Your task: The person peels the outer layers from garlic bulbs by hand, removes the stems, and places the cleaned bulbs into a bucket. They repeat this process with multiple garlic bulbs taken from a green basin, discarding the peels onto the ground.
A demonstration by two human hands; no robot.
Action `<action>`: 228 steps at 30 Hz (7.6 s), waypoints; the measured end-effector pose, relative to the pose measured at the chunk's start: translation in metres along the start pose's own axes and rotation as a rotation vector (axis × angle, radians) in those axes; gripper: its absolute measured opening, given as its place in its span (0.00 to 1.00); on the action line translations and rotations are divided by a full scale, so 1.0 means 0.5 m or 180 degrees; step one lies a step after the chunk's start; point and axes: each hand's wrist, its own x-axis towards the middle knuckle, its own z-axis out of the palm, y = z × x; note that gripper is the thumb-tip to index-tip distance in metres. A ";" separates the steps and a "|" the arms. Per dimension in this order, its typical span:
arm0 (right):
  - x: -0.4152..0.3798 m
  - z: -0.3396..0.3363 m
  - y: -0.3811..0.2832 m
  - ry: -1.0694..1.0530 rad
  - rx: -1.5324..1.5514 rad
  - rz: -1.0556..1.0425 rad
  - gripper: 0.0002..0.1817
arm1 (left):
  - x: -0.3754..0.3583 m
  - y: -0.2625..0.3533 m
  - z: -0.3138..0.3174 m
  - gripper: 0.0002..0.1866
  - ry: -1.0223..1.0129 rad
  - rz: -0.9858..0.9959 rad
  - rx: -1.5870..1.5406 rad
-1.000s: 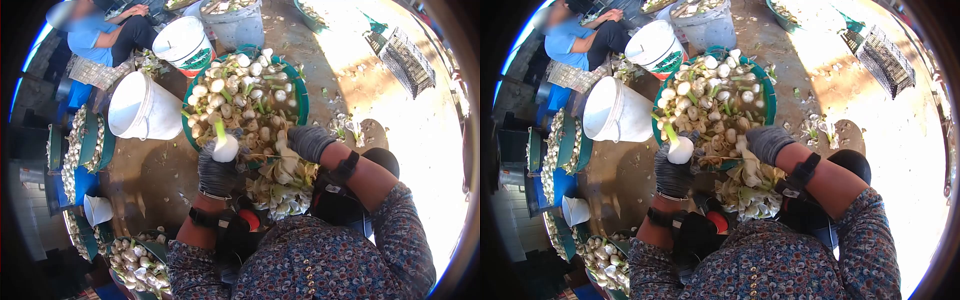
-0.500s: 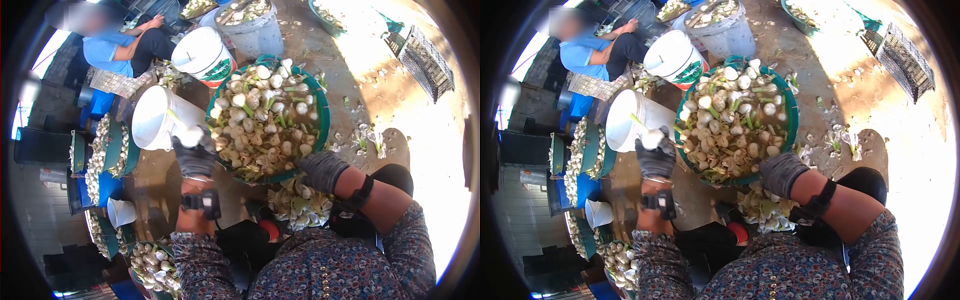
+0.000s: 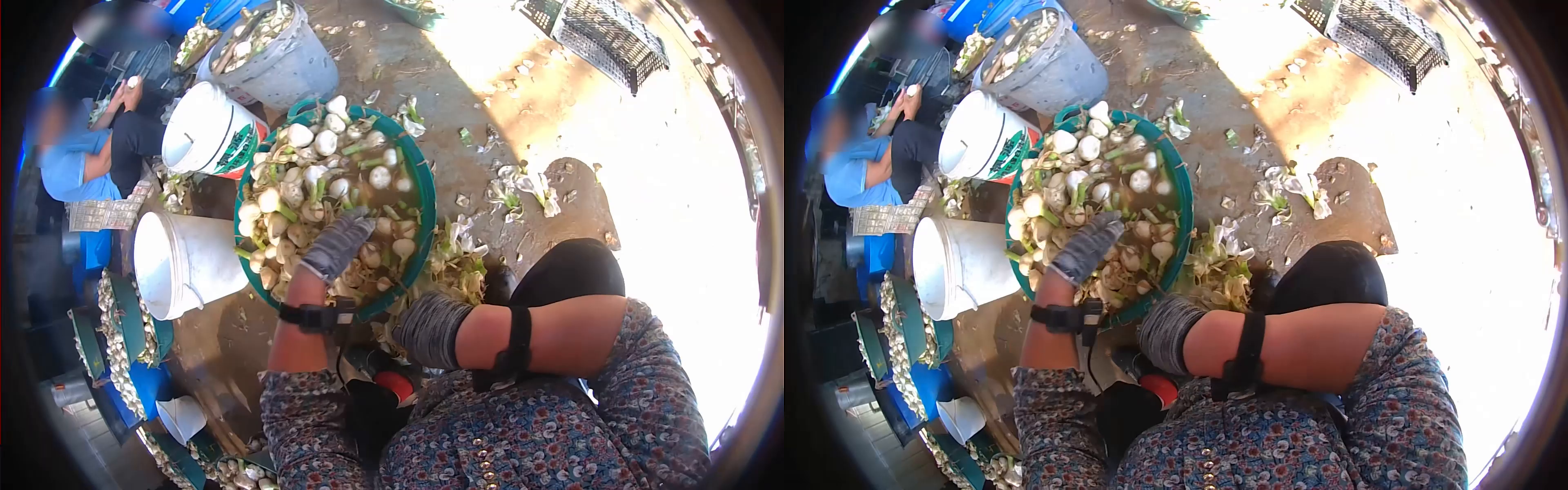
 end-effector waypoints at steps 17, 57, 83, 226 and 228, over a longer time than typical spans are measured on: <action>-0.043 -0.059 0.070 0.0391 0.0123 0.0253 0.11 | 0.158 -0.006 0.152 0.24 0.0351 -0.0444 0.2043; 0.069 -0.106 -0.051 0.2975 0.1192 0.0314 0.10 | -0.315 0.051 0.081 0.27 0.2746 0.1436 -0.0095; 0.041 -0.096 -0.040 0.3323 -0.0116 -0.0264 0.11 | -0.338 0.070 0.085 0.26 0.0966 0.1101 -0.3084; 0.022 -0.129 -0.013 0.3102 0.0958 0.0605 0.07 | -0.303 0.063 0.087 0.21 0.1541 0.0997 -0.1402; 0.033 -0.129 0.018 0.3300 0.1118 0.0624 0.07 | -0.312 0.075 0.088 0.22 0.1327 0.1159 -0.1827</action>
